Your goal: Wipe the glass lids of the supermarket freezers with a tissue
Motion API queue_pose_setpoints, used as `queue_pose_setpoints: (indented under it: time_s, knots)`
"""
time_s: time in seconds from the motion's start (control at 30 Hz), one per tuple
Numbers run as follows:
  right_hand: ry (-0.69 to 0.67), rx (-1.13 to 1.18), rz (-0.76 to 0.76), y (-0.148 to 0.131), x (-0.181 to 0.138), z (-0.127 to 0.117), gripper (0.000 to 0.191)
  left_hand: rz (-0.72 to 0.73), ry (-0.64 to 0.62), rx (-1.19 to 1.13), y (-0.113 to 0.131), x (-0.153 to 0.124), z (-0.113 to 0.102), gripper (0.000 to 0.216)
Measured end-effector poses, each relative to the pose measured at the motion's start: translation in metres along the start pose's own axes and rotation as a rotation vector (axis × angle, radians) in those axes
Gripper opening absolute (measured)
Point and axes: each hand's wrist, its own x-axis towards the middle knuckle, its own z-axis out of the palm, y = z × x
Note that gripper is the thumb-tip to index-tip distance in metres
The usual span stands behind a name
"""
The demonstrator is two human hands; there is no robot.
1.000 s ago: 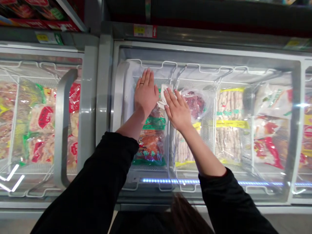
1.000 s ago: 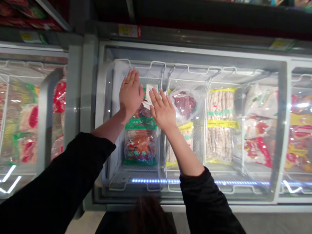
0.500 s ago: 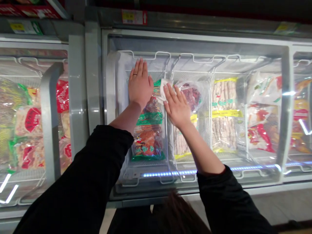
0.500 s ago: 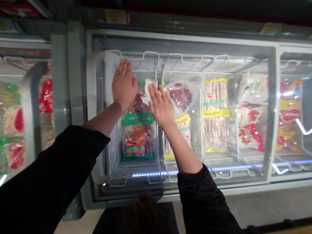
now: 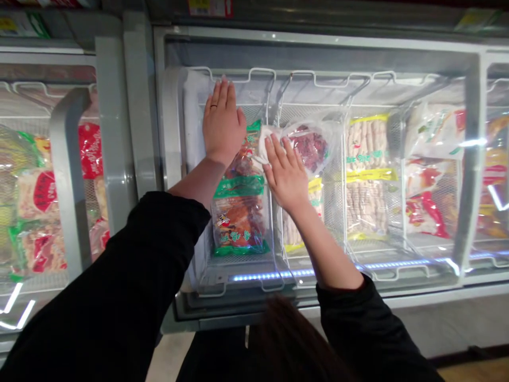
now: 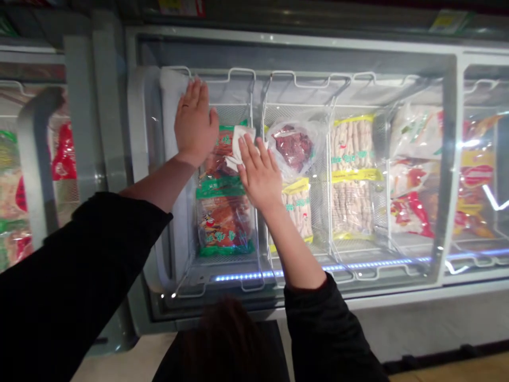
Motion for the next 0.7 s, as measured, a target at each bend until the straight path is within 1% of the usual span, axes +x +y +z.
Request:
queue_pose_setpoints:
  time_s: [0.03, 0.1, 0.17, 0.2, 0.27, 0.33, 0.4, 0.47, 0.5, 0.57, 0.63, 0.7]
  knots:
    - [0.014, -0.011, 0.043, 0.006, 0.001, -0.001, 0.066, 0.006, -0.004, -0.029, 0.0, 0.0, -0.001, 0.082]
    - [0.048, -0.021, 0.14, 0.01, -0.013, 0.001, 0.068, 0.037, -0.027, -0.073, 0.0, -0.005, -0.003, 0.074]
    - [0.086, 0.004, 0.187, 0.0, -0.04, 0.007, 0.069, 0.068, -0.06, -0.083, 0.005, -0.017, -0.004, 0.068]
    - [0.105, 0.028, 0.184, -0.009, -0.053, 0.01, 0.069, 0.081, -0.075, -0.08, 0.009, -0.027, -0.005, 0.066]
    - [0.121, 0.067, 0.14, -0.027, -0.072, 0.017, 0.07, 0.112, -0.097, -0.07, 0.019, -0.054, -0.007, 0.063]
    - [0.087, 0.074, 0.059, -0.034, -0.074, 0.017, 0.071, 0.147, -0.116, -0.06, 0.032, -0.09, -0.009, 0.065]
    - [0.014, 0.051, -0.039, -0.025, -0.065, 0.011, 0.071, 0.162, -0.141, -0.029, 0.043, -0.127, -0.012, 0.066]
    - [-0.04, 0.022, -0.099, -0.005, -0.058, 0.002, 0.069, 0.146, -0.147, -0.007, 0.051, -0.159, -0.014, 0.066]
    - [-0.046, 0.012, -0.097, 0.005, -0.06, -0.001, 0.069, 0.128, -0.14, 0.001, 0.054, -0.173, -0.014, 0.067]
    - [-0.019, 0.008, -0.046, 0.017, -0.075, -0.003, 0.069, 0.087, -0.118, 0.012, 0.06, -0.194, -0.012, 0.067]
    - [0.018, 0.018, 0.011, 0.014, -0.102, 0.002, 0.07, 0.056, -0.103, 0.026, 0.064, -0.208, -0.008, 0.068]
    - [0.017, 0.032, 0.018, -0.001, -0.13, 0.01, 0.073, 0.042, -0.102, 0.041, 0.066, -0.214, -0.004, 0.068]
